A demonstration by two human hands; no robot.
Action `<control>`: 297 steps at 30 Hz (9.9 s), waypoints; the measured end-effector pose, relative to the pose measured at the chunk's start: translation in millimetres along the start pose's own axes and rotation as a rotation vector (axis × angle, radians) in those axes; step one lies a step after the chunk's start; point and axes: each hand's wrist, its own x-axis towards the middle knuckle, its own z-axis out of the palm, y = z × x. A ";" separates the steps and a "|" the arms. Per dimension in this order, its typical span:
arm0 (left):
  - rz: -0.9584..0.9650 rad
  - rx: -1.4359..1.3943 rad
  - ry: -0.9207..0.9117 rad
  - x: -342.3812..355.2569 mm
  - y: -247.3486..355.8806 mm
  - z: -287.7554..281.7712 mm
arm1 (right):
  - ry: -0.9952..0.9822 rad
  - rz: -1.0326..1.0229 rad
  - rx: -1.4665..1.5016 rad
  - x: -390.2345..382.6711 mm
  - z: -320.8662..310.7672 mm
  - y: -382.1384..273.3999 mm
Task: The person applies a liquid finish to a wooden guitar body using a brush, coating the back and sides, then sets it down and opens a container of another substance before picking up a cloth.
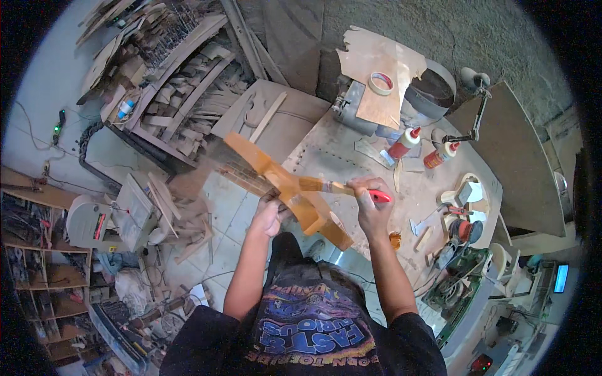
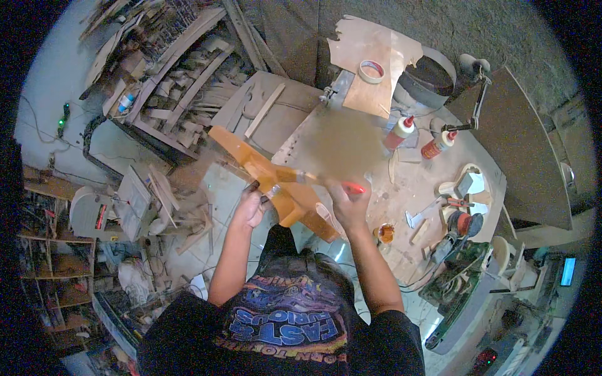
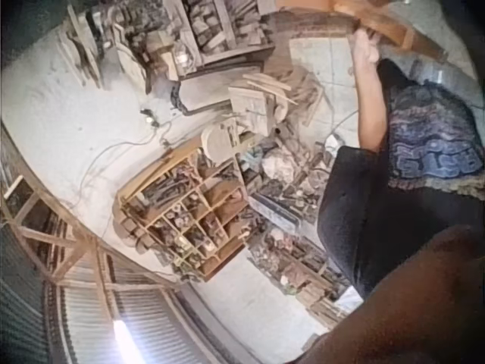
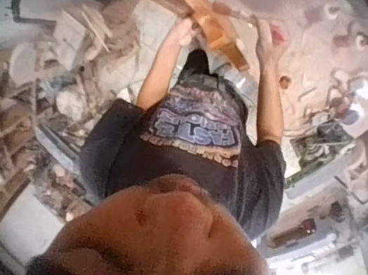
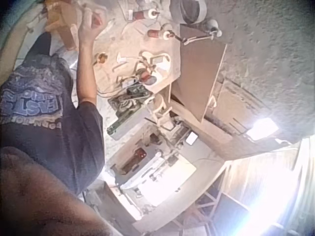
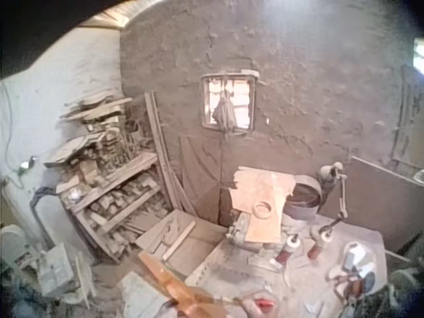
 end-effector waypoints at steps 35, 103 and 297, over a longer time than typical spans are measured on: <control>-0.098 0.055 -0.087 29.4 6.2 27.6 | -0.548 -0.334 -0.409 38.6 -10.9 -24.0; -0.138 0.300 -0.215 0.4 -22.6 56.9 | -0.245 -0.431 -0.615 114.3 -28.9 -18.3; -0.368 -1.289 -0.674 80.6 -178.1 129.8 | 0.268 -0.452 -1.208 -11.1 -67.5 78.5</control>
